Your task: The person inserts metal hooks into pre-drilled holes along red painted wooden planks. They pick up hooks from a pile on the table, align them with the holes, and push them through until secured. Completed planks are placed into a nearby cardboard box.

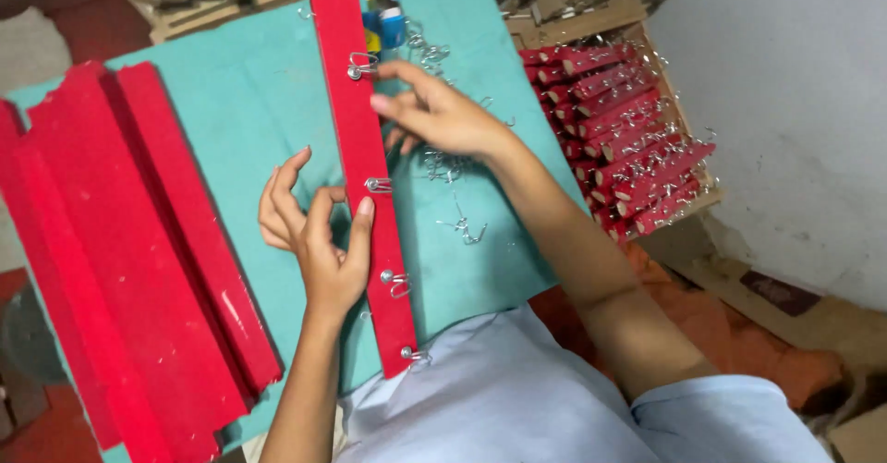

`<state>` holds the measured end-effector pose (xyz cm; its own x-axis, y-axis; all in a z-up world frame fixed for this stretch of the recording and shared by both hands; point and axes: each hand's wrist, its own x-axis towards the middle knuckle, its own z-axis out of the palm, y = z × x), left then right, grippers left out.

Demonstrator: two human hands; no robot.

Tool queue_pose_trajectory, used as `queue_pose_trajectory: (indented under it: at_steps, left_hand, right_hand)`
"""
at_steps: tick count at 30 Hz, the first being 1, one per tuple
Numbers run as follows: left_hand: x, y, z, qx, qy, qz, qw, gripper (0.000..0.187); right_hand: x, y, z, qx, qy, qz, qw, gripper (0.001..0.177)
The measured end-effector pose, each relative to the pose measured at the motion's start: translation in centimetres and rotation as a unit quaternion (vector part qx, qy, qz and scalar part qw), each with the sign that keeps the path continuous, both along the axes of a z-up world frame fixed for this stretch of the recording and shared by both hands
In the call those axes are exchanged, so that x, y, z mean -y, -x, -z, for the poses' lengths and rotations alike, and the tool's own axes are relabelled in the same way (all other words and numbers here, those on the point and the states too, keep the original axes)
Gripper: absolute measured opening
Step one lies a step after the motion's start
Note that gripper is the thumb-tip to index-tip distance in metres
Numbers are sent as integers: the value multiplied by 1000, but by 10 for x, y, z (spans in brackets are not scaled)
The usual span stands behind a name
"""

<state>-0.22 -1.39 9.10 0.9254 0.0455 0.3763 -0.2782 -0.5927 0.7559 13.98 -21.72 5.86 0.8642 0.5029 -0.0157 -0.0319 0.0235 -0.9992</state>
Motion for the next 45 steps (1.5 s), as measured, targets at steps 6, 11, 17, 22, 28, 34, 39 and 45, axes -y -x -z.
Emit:
queue_pose_trajectory:
  at_steps: [6, 11, 17, 22, 28, 34, 39, 45]
  left_hand:
    - [65, -25, -45, 22, -17, 130, 991, 25]
    - [145, -38, -47, 24, -25, 267, 963, 28]
    - [234, -43, -20, -59, -23, 411, 910, 24]
    - [288, -49, 23, -248, -60, 515, 818, 40]
    - [332, -37, 28, -325, -206, 575, 722, 87]
    - [383, -42, 107, -252, -258, 503, 786, 57]
    - [414, -71, 139, -194, -342, 416, 820, 53]
    - [423, -93, 180, -173, -364, 365, 839, 54]
  right_hand:
    - [62, 101, -5, -26, -104, 124, 986, 67]
    - [129, 150, 5, -61, -217, 286, 931, 64]
    - [208, 193, 15, -69, -259, 431, 862, 61]
    - [296, 211, 60, -82, -251, 586, 766, 36]
    - [410, 212, 155, -216, -195, 699, 653, 24]
    - [482, 177, 242, -260, -118, 683, 672, 55]
    - [497, 120, 243, -318, -85, 674, 661, 33]
    - [502, 78, 297, -319, 0, 644, 695, 63]
